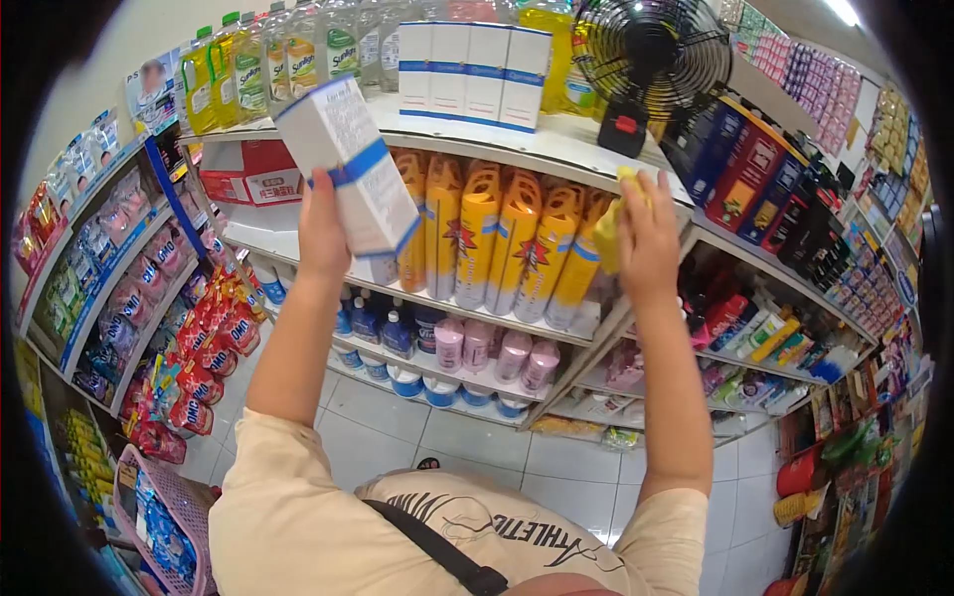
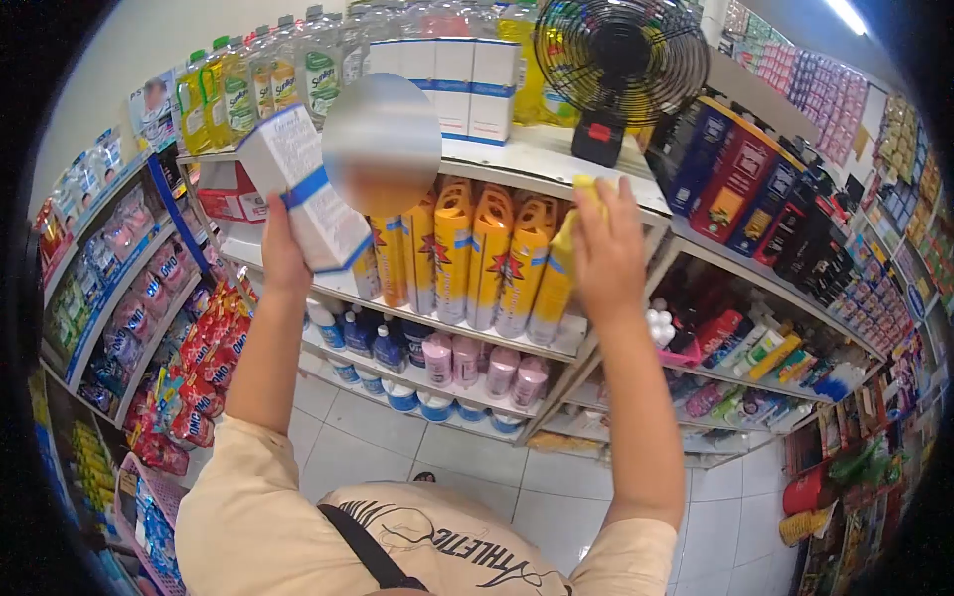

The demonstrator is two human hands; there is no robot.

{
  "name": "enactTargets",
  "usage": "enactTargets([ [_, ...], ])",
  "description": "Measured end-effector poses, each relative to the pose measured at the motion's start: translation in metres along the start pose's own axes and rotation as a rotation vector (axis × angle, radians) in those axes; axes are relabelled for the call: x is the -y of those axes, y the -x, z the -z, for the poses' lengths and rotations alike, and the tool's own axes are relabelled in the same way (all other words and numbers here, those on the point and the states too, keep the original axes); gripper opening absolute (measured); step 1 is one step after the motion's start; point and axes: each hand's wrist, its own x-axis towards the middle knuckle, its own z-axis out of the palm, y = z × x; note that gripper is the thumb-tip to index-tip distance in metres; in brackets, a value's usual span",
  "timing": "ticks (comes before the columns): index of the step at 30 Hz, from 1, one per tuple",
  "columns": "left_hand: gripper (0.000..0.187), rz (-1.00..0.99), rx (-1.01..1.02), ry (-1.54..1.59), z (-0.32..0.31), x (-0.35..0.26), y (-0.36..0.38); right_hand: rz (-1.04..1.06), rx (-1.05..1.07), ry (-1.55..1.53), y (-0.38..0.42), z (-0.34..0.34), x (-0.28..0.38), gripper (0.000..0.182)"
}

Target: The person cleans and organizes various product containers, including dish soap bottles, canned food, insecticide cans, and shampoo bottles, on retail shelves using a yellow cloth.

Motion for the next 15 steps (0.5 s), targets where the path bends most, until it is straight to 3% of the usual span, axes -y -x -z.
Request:
enactTargets([
  [7, 0.047, -0.337, -0.132, -0.253, 0.017, -0.010, -0.109, 0.143, -0.100, 0.254, -0.005, -0.078, -0.042, 0.038],
  [10, 0.046, -0.384, -0.097, -0.238, 0.025, -0.001, -0.160, 0.121, -0.172, 0.248, -0.005, -0.088, -0.044, 0.035],
  [15, 0.048, -0.474, 0.119, -0.621, 0.026, 0.022, -0.209, 0.168, -0.194, 0.277, -0.006, -0.089, -0.044, 0.031],
])
